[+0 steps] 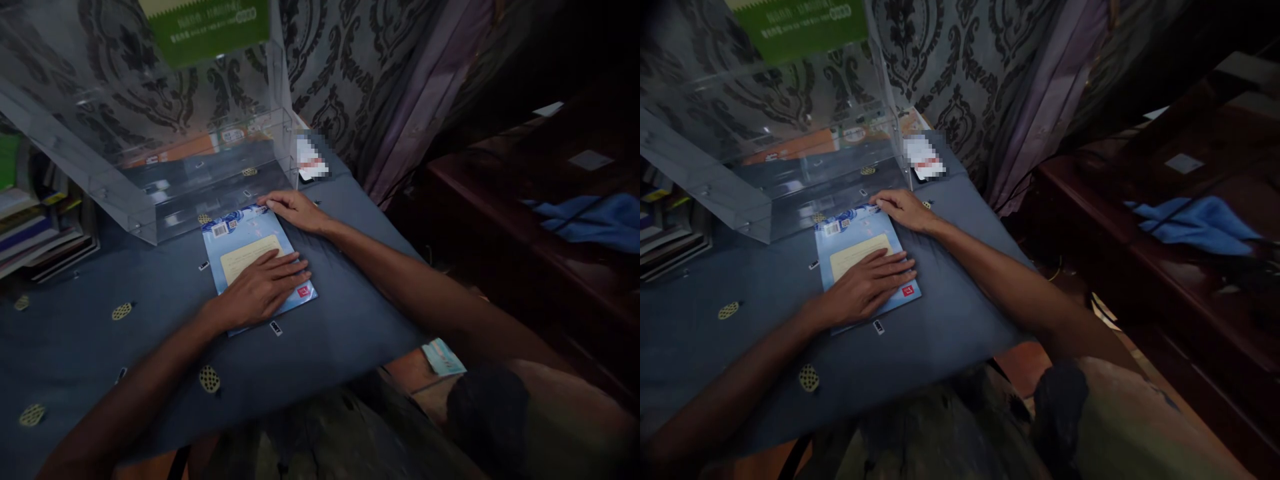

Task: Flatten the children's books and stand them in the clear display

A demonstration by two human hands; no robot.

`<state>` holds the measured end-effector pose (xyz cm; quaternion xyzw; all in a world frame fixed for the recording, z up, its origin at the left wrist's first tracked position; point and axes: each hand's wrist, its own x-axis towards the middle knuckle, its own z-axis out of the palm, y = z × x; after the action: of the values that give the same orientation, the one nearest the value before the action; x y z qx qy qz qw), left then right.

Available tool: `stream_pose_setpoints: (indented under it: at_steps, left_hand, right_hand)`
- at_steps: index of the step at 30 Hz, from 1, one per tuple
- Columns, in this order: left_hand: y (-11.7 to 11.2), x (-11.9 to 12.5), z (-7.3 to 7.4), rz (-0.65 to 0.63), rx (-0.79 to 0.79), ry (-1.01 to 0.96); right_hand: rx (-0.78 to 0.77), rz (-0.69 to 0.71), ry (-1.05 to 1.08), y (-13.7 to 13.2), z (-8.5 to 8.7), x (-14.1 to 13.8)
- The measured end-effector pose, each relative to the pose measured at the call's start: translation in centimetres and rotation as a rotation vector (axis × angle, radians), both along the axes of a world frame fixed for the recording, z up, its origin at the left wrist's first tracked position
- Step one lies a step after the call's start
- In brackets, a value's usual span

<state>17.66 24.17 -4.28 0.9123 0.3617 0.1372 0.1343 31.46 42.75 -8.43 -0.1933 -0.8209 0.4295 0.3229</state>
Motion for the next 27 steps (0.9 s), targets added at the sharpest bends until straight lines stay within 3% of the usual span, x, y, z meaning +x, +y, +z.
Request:
stream_pose_setpoints:
  at_steps: [6, 16, 19, 24, 27]
  left_hand:
    - [-1.4, 0.5, 0.3, -0.086, -0.042, 0.04]
    - [-1.5, 0.4, 1.1, -0.053, -0.095, 0.007]
    - [-0.3, -2.0, 0.4, 0.035, -0.073, -0.062]
    - [2.9, -9.1, -1.8, 0.403, 0.061, -0.209]
    - [3.8, -12.0, -2.4, 0.429, 0.021, -0.3]
  right_hand:
    - [0.01, -0.008, 0.011, -0.1, 0.0, 0.0]
    - [0.093, -0.018, -0.041, -1.0, 0.3, 0.3]
    - [0.171, -0.015, -0.075, -1.3, 0.3, 0.4]
    - [0.336, -0.046, -0.225, -2.1, 0.2, 0.4]
    - [0.438, -0.069, -0.317, -3.2, 0.6, -0.1]
